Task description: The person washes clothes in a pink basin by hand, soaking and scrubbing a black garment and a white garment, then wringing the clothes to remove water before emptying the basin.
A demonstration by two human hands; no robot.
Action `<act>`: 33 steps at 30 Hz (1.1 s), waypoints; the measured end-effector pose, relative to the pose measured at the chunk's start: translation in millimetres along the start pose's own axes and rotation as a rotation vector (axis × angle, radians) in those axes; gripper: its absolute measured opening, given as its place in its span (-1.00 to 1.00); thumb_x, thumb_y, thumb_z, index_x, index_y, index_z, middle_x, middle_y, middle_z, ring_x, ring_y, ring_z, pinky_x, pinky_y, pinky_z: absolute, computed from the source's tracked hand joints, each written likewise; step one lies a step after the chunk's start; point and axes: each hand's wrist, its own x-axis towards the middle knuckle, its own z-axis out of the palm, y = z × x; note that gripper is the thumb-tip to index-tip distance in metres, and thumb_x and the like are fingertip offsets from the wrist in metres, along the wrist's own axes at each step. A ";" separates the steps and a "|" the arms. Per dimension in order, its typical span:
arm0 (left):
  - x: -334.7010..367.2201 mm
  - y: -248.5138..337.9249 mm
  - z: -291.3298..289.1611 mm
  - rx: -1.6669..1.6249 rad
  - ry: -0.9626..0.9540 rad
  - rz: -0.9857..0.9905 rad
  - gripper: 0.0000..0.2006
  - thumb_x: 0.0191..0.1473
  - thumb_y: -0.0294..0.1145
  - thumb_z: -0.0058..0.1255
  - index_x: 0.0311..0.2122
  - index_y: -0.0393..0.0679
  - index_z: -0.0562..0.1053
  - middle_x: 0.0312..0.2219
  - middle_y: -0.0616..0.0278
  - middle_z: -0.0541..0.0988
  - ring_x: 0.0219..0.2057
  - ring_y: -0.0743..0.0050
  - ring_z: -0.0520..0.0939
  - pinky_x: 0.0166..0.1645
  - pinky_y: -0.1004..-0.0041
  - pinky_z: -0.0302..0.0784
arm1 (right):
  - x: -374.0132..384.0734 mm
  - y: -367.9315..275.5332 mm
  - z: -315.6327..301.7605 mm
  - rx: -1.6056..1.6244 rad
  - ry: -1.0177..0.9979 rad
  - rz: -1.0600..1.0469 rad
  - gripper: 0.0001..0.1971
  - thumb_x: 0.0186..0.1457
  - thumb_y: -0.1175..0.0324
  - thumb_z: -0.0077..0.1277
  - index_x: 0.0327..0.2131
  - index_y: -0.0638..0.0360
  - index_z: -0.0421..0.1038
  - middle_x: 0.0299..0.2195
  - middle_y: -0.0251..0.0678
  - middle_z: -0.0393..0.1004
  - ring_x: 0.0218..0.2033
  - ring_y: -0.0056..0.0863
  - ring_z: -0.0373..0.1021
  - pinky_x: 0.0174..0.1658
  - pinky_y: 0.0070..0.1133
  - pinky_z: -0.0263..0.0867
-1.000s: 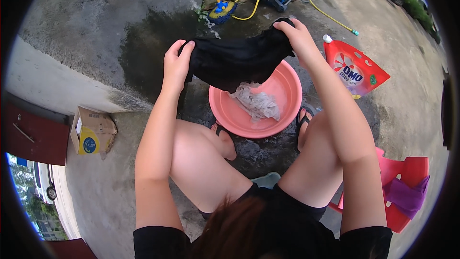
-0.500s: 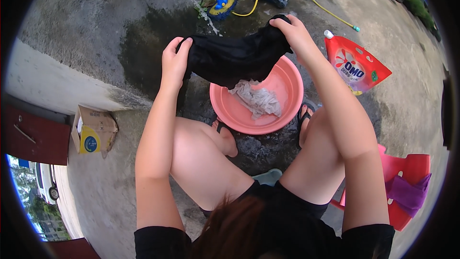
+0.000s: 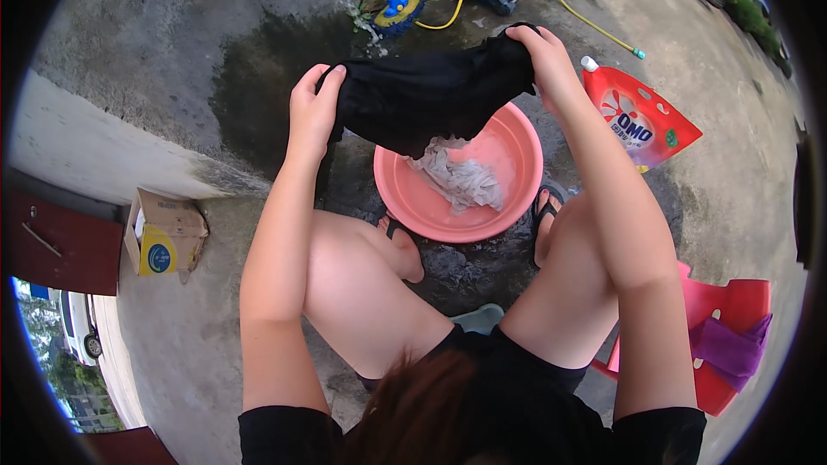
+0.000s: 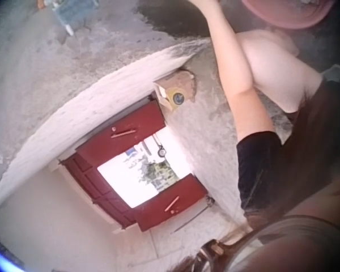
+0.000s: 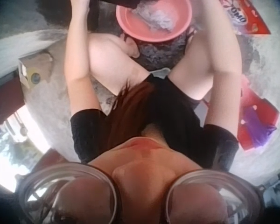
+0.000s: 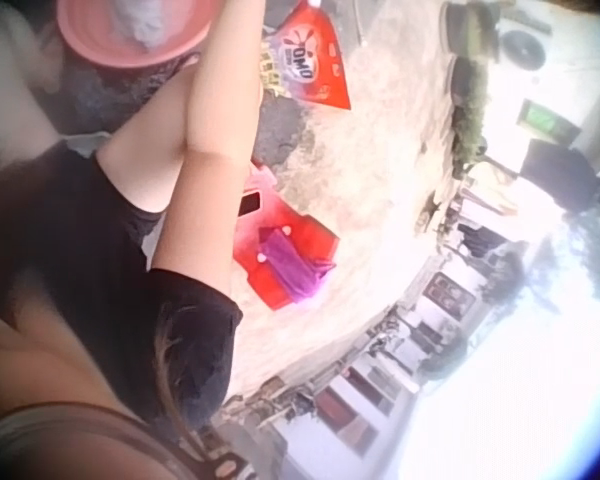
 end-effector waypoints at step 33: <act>-1.9 3.5 2.1 0.023 0.029 0.005 -0.83 0.01 -0.34 -0.05 -0.50 -0.21 0.40 -0.64 0.49 0.38 -0.58 0.81 0.31 -0.48 0.70 0.20 | -13.7 -0.8 12.6 -0.204 -0.067 -0.119 -0.56 -0.17 0.19 0.03 -0.27 0.37 0.32 -0.42 -0.22 0.42 -0.40 -0.50 0.36 -0.31 -0.62 0.27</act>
